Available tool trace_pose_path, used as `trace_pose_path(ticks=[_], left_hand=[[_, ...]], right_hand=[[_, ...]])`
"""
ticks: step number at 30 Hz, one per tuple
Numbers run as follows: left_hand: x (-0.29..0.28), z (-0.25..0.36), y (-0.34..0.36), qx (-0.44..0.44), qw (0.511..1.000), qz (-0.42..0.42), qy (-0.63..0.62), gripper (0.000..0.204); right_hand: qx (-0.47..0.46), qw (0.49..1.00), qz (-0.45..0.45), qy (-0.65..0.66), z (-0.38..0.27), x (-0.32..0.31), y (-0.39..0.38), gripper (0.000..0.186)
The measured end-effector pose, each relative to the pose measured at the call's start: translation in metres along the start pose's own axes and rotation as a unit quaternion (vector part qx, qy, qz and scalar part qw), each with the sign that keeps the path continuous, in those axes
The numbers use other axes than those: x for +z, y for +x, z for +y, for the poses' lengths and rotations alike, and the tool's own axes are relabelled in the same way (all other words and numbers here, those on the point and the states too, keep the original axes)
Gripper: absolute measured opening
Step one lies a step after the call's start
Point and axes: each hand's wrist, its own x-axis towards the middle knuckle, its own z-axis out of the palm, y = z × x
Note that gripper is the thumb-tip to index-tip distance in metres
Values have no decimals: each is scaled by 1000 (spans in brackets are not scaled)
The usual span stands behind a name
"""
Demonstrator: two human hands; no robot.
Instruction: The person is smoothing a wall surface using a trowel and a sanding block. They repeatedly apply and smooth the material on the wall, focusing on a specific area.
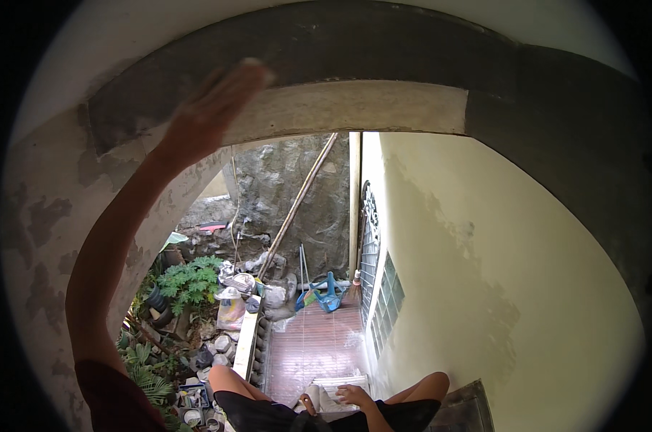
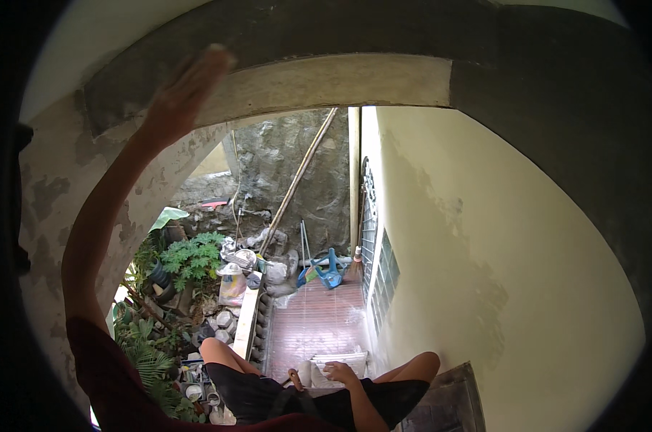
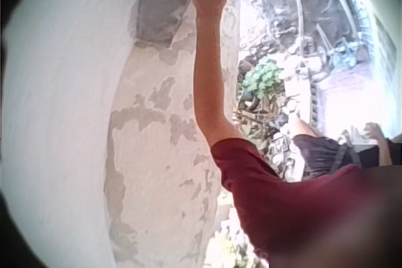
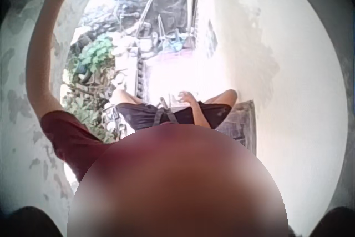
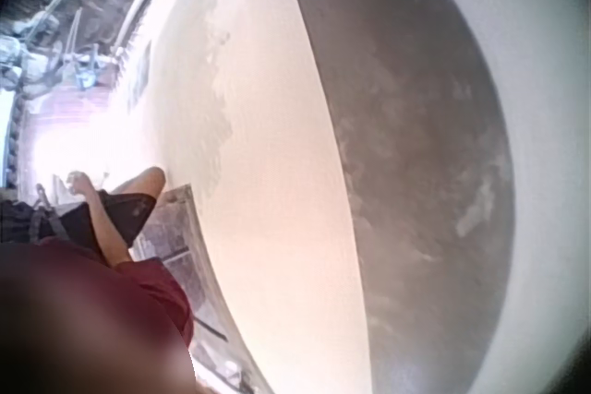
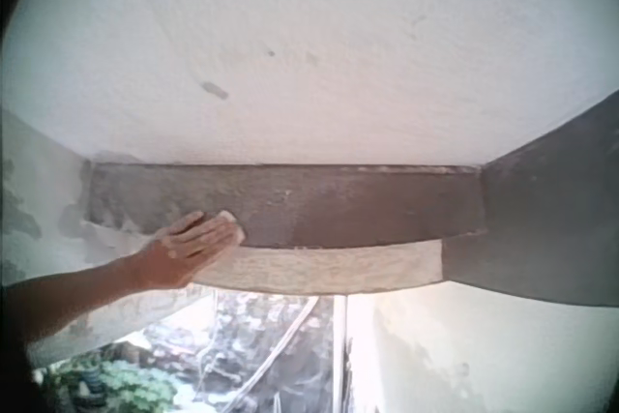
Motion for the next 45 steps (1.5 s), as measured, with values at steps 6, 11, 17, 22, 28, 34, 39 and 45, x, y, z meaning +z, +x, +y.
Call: trace_pose_path(ticks=[6,11,17,22,28,34,39,45], left_hand=[[-27,-10,-37,-112,993,-41,-17,66],[19,21,41,-89,994,61,-31,69],[60,113,189,-54,981,136,-127,62],[61,138,212,-29,995,93,-5,59],[51,65,101,-8,992,116,-49,56],[-11,-3,-64,-134,990,17,35,71],[-38,-6,-121,-247,967,13,54,74],[17,29,-33,-237,963,125,-39,72]], right_hand=[[13,999,-20,23,3,-5,4,48],[13,1000,-16,18,-1,-6,11,46],[7,999,4,31,-7,-3,-2,44],[12,999,31,39,0,-12,-6,42],[8,1000,-5,29,13,-12,10,44],[18,1000,-21,5,10,-5,9,44],[37,999,-19,-1,1,-3,0,43],[37,999,-12,-13,3,-3,5,42]])
